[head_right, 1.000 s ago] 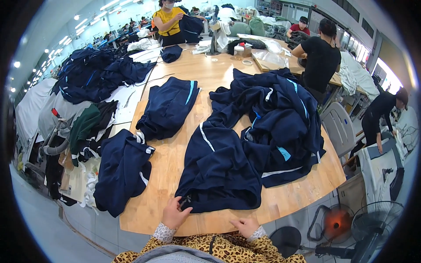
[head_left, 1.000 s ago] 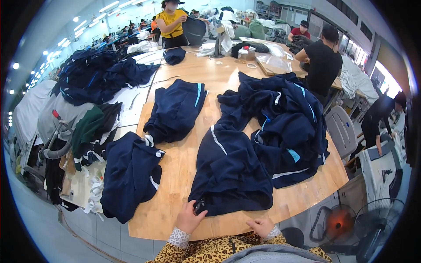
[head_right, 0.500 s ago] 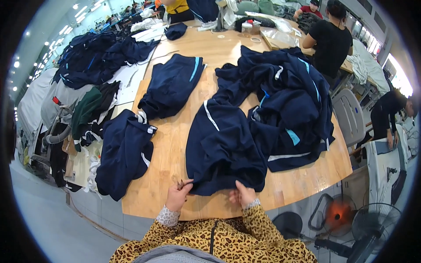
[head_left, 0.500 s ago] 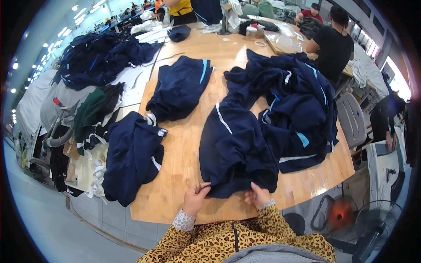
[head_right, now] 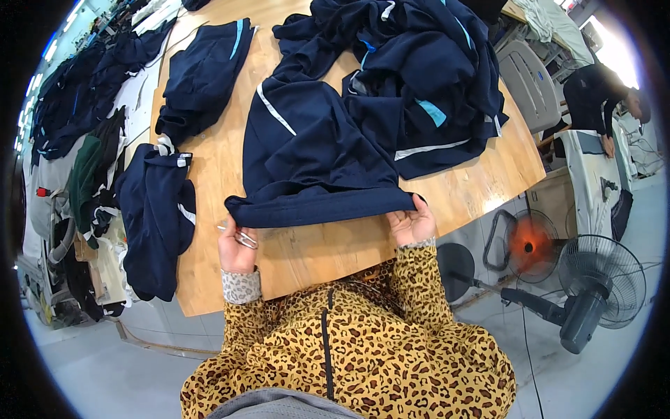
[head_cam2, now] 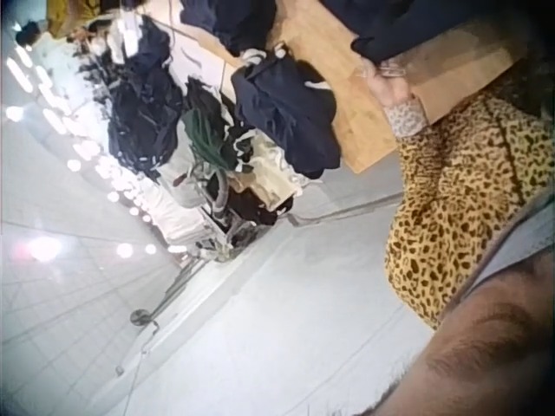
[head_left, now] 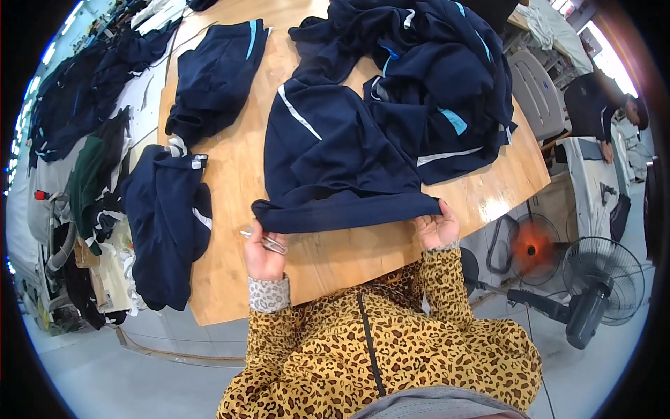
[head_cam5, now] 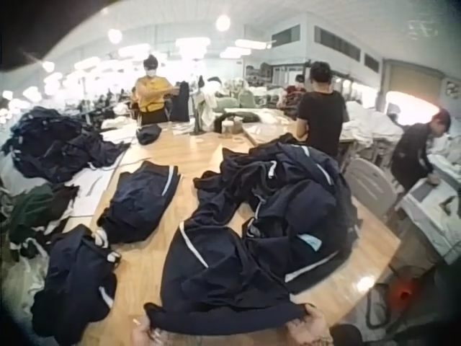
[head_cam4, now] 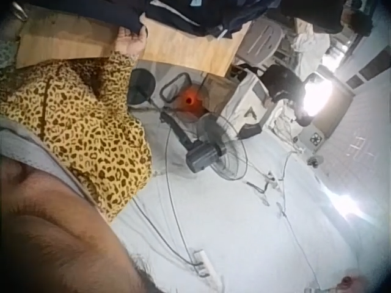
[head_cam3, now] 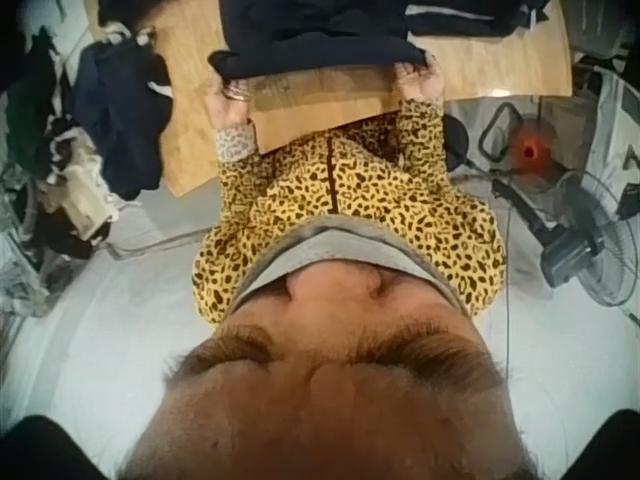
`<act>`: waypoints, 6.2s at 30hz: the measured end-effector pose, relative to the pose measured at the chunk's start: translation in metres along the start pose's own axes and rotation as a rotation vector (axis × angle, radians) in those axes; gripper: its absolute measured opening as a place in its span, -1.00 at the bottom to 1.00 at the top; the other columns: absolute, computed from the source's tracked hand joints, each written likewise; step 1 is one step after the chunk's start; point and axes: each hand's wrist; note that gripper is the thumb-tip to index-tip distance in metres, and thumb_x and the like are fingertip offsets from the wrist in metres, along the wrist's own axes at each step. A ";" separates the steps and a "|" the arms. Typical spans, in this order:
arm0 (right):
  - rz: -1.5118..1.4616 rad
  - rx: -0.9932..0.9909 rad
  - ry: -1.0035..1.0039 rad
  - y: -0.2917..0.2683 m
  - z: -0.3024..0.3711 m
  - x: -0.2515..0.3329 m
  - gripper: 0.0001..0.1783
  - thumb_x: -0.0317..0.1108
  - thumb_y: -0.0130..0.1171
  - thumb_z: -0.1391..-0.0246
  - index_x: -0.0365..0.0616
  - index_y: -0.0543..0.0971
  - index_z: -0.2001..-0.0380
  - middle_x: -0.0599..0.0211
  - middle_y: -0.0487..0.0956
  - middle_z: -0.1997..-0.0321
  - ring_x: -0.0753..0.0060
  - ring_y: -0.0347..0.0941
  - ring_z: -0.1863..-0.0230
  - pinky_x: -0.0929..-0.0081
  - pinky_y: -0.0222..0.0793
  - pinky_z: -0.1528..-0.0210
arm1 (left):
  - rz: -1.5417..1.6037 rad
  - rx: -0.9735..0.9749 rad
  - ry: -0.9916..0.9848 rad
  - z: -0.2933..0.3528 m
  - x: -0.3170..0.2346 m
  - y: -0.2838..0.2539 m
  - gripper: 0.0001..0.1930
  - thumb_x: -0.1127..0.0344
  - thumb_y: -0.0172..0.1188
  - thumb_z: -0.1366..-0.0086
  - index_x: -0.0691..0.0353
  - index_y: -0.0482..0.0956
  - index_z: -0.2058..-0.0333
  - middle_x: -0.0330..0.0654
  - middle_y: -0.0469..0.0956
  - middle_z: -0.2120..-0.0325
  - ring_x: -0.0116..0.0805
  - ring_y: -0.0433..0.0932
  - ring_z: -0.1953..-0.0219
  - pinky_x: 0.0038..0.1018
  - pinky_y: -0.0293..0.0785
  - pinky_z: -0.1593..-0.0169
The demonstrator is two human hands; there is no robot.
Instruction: Trimming excess threads from navy blue garments using snips in a textile factory setting.
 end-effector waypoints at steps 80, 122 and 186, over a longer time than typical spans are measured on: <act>0.413 0.084 0.308 0.057 0.042 -0.072 -0.74 -0.30 -0.04 -0.19 -0.22 0.42 0.12 0.13 0.51 0.11 0.22 0.51 0.12 0.35 0.52 0.12 | -1.716 0.577 0.561 0.017 0.070 0.045 -0.54 0.56 0.24 0.09 0.18 0.51 0.11 -0.21 0.37 0.34 -0.50 0.40 0.56 -0.61 0.41 0.46; 1.155 0.505 0.023 0.049 0.022 -0.070 -0.80 -0.48 0.24 0.07 -0.29 0.58 0.31 0.44 0.47 0.40 0.64 0.36 0.34 0.70 0.25 0.26 | -1.348 0.449 -0.523 0.008 0.044 0.077 -0.78 0.30 0.25 -0.15 0.29 0.51 0.29 -0.39 0.47 0.55 -0.68 0.38 0.53 -0.72 0.29 0.48; 1.312 0.456 -0.166 0.041 0.023 -0.072 -0.85 -0.44 0.28 0.10 -0.27 0.57 0.43 0.39 0.52 0.44 0.60 0.41 0.38 0.66 0.30 0.28 | -1.849 0.667 0.026 0.032 0.031 0.079 -0.28 0.34 0.27 -0.09 0.14 0.12 -0.21 -0.15 0.42 0.54 -0.33 0.39 0.55 -0.47 0.36 0.42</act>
Point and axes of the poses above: each hand's wrist, its own z-axis away from the middle knuckle, its own y-axis out of the palm, x = y × z
